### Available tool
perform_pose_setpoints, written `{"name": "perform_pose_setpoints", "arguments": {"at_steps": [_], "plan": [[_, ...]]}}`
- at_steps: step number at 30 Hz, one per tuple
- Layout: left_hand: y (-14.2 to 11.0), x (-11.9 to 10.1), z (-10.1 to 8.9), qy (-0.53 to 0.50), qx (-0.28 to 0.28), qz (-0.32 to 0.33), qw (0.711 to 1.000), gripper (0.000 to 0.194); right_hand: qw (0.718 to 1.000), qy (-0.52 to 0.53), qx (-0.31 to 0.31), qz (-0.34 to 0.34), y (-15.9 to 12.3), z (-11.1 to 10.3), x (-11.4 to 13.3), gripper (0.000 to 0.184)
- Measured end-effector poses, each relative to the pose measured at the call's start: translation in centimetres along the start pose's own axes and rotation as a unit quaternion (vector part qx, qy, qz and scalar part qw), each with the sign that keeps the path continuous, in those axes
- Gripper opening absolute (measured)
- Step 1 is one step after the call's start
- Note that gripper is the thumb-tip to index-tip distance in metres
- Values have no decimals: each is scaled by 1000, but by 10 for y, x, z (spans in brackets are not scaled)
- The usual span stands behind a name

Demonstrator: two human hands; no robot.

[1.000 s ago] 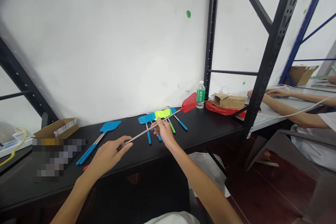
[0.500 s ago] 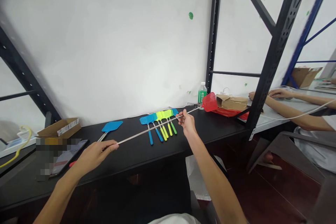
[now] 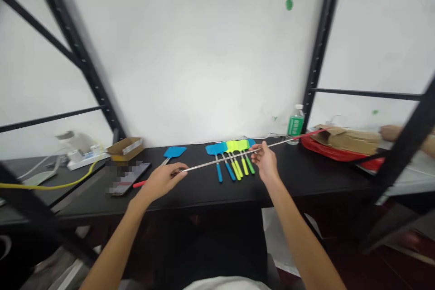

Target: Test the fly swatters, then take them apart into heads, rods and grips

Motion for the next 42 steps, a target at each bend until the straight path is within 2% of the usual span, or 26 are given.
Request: {"name": "perform_pose_setpoints", "arguments": {"at_steps": [4, 8, 11, 16, 19, 22, 24, 27, 29, 30, 31, 32, 34, 35, 36, 37, 38, 40, 42], "plan": [[1, -11, 1, -14, -9, 35, 999, 39, 999, -7, 47, 13, -4, 12, -9, 37], [2, -9, 2, 13, -28, 31, 999, 41, 997, -49, 60, 6, -10, 19, -6, 41], [3, 1, 0, 36, -40, 24, 998, 41, 998, -52, 44, -13, -7, 14, 2, 42], [2, 29, -6, 68, -36, -19, 997, 42, 999, -33, -5, -38, 3, -9, 16, 41], [1, 43, -9, 60, -35, -30, 997, 44, 998, -34, 12, -43, 5, -12, 18, 40], [0, 48, -14, 61, -48, -23, 997, 42, 999, -14, 24, -41, 2, -6, 13, 36], [1, 41, -20, 75, -86, -11, 993, 37, 999, 20, 23, -18, 0, 2, 7, 29], [-2, 16, -34, 61, -231, -13, 971, 30, 996, 87, -4, 31, -4, 13, -3, 20], [-8, -4, -40, -13, -315, -15, 949, 30, 991, 122, -18, 46, -7, 19, -7, 20], [-9, -14, -39, -78, -312, -8, 947, 30, 989, 136, -20, 45, -8, 21, -6, 22], [-8, -23, -34, -153, -263, 2, 953, 31, 988, 148, -19, 37, -9, 23, -5, 22], [-6, -32, -25, -226, -176, 12, 958, 32, 987, 157, -16, 27, -10, 24, -4, 23], [-3, -44, -4, -331, 11, 21, 943, 34, 986, 165, -7, 6, -13, 26, -1, 23], [-2, -45, 6, -364, 72, 15, 928, 36, 986, 165, 0, -2, -14, 27, 0, 22], [1, -42, 13, -391, 98, 0, 915, 39, 986, 164, 9, -6, -14, 28, 0, 21], [4, -36, 18, -420, 90, -24, 903, 42, 987, 162, 16, -8, -14, 28, -1, 21], [8, -27, 22, -454, 57, -55, 887, 46, 987, 161, 22, -9, -14, 29, -1, 20], [14, -6, 27, -528, -16, -114, 841, 51, 987, 155, 30, -7, -14, 30, -5, 18], [18, 11, 29, -584, -69, -145, 796, 49, 988, 147, 35, -2, -14, 33, -9, 16]]}}
Point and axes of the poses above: each hand's wrist, its own y-axis towards the middle knuckle, its own z-axis out of the palm, x = y × z, the point moved 4 cm from there along y, towards the middle knuckle, and after that the axes turned 5 degrees about x, right-handed, at the moved point
